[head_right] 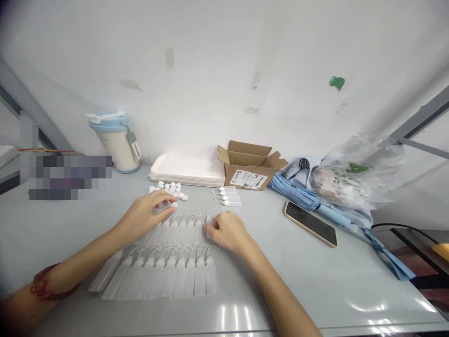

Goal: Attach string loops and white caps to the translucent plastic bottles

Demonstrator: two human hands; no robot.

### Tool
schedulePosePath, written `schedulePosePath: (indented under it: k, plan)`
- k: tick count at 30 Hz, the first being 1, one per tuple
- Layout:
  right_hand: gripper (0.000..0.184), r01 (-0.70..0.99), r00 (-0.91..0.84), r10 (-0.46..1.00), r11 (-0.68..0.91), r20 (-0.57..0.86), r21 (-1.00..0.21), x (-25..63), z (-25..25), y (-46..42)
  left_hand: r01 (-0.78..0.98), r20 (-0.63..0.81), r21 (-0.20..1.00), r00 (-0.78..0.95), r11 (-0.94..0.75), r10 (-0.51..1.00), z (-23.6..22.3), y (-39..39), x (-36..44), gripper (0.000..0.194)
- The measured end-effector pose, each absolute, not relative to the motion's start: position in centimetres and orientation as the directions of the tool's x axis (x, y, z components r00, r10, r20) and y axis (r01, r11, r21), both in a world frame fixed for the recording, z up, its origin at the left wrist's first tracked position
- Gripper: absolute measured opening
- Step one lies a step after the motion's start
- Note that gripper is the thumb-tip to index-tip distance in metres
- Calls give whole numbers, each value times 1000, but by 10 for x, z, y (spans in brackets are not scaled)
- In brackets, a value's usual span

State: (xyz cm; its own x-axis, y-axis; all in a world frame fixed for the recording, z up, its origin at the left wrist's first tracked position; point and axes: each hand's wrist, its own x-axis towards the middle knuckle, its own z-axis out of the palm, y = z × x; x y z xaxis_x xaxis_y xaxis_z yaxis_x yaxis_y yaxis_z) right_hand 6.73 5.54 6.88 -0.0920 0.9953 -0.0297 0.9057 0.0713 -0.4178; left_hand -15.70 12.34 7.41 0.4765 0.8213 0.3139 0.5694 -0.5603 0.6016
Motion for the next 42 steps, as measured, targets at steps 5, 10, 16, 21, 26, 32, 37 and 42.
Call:
schedulePosePath:
  k: [5,10,16,21,26,32,37,42]
  plan:
    - [37,929,-39,999,40,10,-369,63,68,57,558,308,640,443,-528,842,74,122,-156,16]
    - [33,933,18,976,61,217,-353,56,67,53,411,117,853,450,-321,885,80,118,-155,19]
    - [26,921,-138,844,303,519,-246,47,57,46,280,-4,944,543,-176,840,85,108,-152,24]
    - [19,924,-215,774,359,595,-132,43,51,46,204,131,937,551,-285,824,90,98,-151,20]
    - [18,906,-287,744,416,604,-82,41,49,45,308,336,776,535,-550,775,90,93,-149,19]
    - [15,861,-364,647,508,670,-23,40,50,44,341,369,707,569,-619,735,86,96,-150,22]
    - [14,826,-407,599,564,690,-1,39,59,43,285,134,885,603,-369,786,94,101,-155,21]
    - [20,798,-433,562,603,704,10,40,65,42,255,19,940,622,-225,783,101,101,-159,21]
